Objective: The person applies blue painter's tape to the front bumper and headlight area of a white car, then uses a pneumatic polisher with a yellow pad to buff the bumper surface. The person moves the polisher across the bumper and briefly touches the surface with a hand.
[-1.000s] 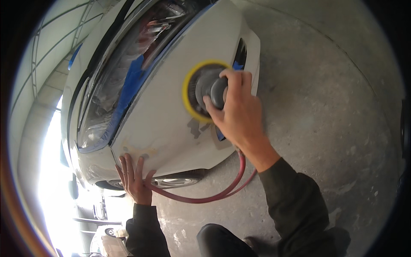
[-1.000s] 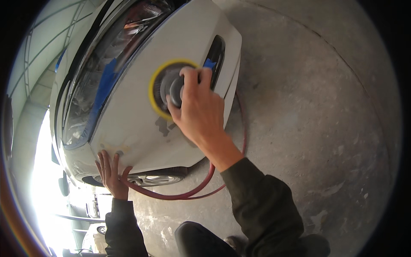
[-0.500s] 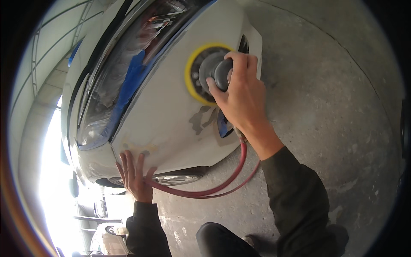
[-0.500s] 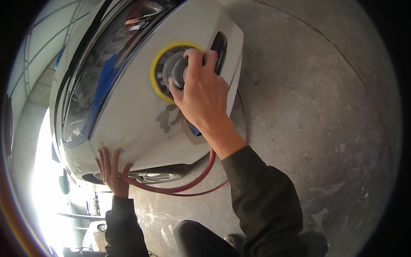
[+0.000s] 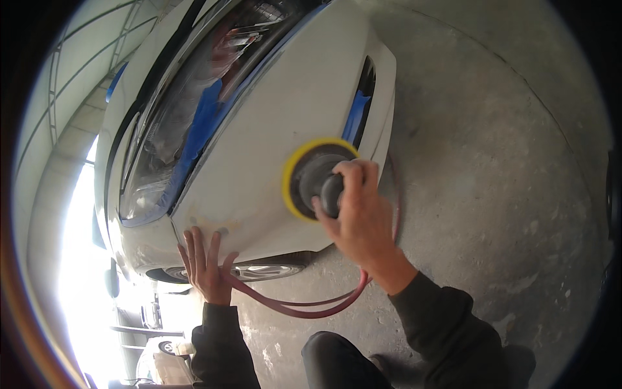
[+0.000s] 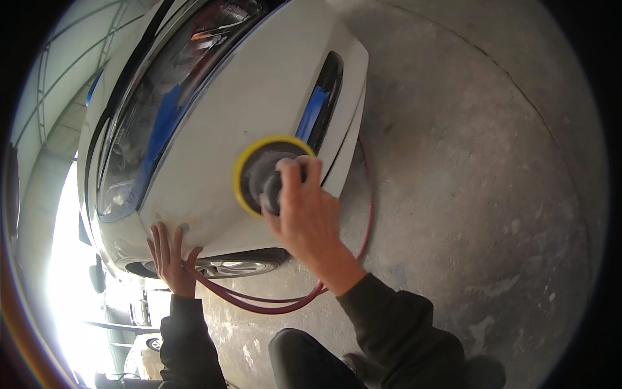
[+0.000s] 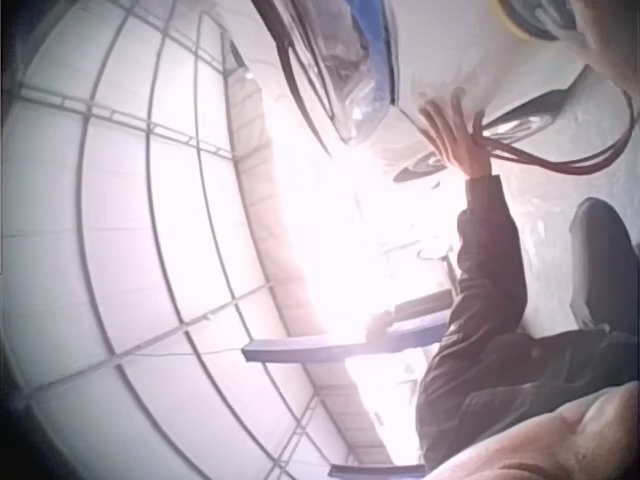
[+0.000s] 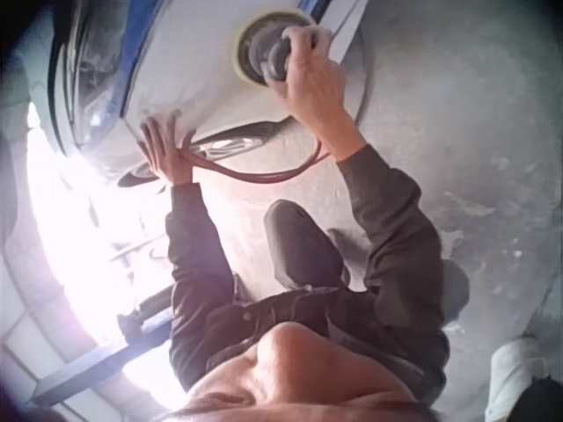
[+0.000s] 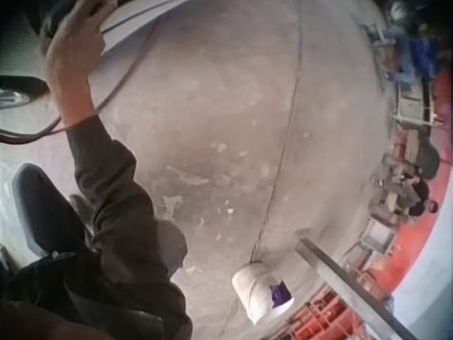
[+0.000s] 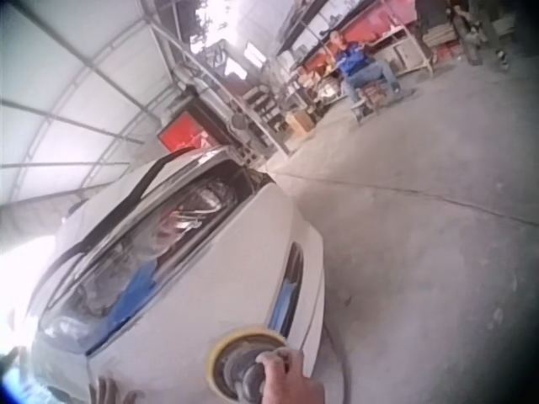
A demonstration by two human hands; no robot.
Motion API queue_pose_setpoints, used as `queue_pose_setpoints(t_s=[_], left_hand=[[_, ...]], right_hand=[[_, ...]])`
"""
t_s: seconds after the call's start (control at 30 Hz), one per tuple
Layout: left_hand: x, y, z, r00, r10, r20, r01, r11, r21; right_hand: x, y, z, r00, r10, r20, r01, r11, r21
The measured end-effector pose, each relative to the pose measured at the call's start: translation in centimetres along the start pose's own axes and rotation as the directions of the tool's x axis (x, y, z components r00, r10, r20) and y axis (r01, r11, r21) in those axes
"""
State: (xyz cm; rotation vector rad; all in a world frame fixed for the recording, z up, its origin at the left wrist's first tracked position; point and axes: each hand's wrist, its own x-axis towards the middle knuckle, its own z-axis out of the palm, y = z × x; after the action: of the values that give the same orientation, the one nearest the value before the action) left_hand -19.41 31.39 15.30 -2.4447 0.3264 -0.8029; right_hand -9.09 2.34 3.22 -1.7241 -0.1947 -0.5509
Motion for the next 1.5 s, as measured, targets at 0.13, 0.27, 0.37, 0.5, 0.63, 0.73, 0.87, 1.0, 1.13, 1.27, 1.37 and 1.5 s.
queue_pose_setpoints(t_s=[0.13,0.27,0.37,0.5,0.63,0.73,0.87,1.0,1.13,1.27,1.37,1.5], left_hand=[[-0.1,0.0,0.1,1.000,0.005,-0.015,-0.005,1.000,0.020],[-0.1,0.1,0.1,1.000,0.007,-0.013,-0.007,1.000,0.017],[-0.1,0.1,0.3,1.000,0.010,-0.020,-0.010,1.000,-0.001],[-0.4,-0.2,0.1,1.000,0.021,-0.012,-0.021,1.000,0.018],[-0.2,0.1,0.0,1.000,0.001,-0.015,-0.001,1.000,-0.002],[0.1,0.2,-0.1,1.000,0.010,-0.008,-0.010,1.000,0.013],[-0.1,0.0,0.0,1.000,0.012,-0.006,-0.012,1.000,0.009],[0.0,0.0,-0.2,1.000,0.006,0.003,-0.006,1.000,0.003],[0.1,0.0,-0.1,1.000,0.008,-0.008,-0.008,1.000,0.014],[0.1,0.2,-0.2,1.000,0.008,-0.002,-0.008,1.000,0.004],[0.0,0.1,-0.3,1.000,0.012,-0.007,-0.012,1.000,0.010],[0.4,0.4,-0.3,1.000,0.010,-0.009,-0.010,1.000,-0.007]], right_hand=[[-1.2,1.3,-0.7,0.999,0.033,0.026,-0.032,0.999,-0.032],[-0.5,0.2,-1.0,0.997,0.055,0.047,-0.055,0.998,0.002],[-1.4,1.6,-0.8,0.995,0.099,-0.006,-0.099,0.994,-0.051],[-3.4,-1.1,0.1,0.989,0.053,0.136,-0.055,0.998,0.015],[-5.3,-1.5,2.0,0.992,0.011,0.123,-0.011,1.000,-0.002],[-7.3,-1.3,3.1,0.995,0.013,0.099,-0.014,1.000,0.012],[-3.6,-0.8,1.4,0.995,0.071,0.069,-0.071,0.997,-0.005],[-1.4,1.4,-0.8,0.996,0.091,0.007,-0.090,0.991,-0.098],[-3.0,-0.5,-0.1,0.991,0.093,0.097,-0.092,0.996,-0.012],[-3.6,0.2,0.0,0.995,0.094,0.043,-0.092,0.994,-0.053],[-3.8,-0.8,0.2,0.990,0.098,0.098,-0.096,0.995,-0.020],[-3.1,0.1,-0.1,0.995,0.079,0.055,-0.077,0.996,-0.038]])
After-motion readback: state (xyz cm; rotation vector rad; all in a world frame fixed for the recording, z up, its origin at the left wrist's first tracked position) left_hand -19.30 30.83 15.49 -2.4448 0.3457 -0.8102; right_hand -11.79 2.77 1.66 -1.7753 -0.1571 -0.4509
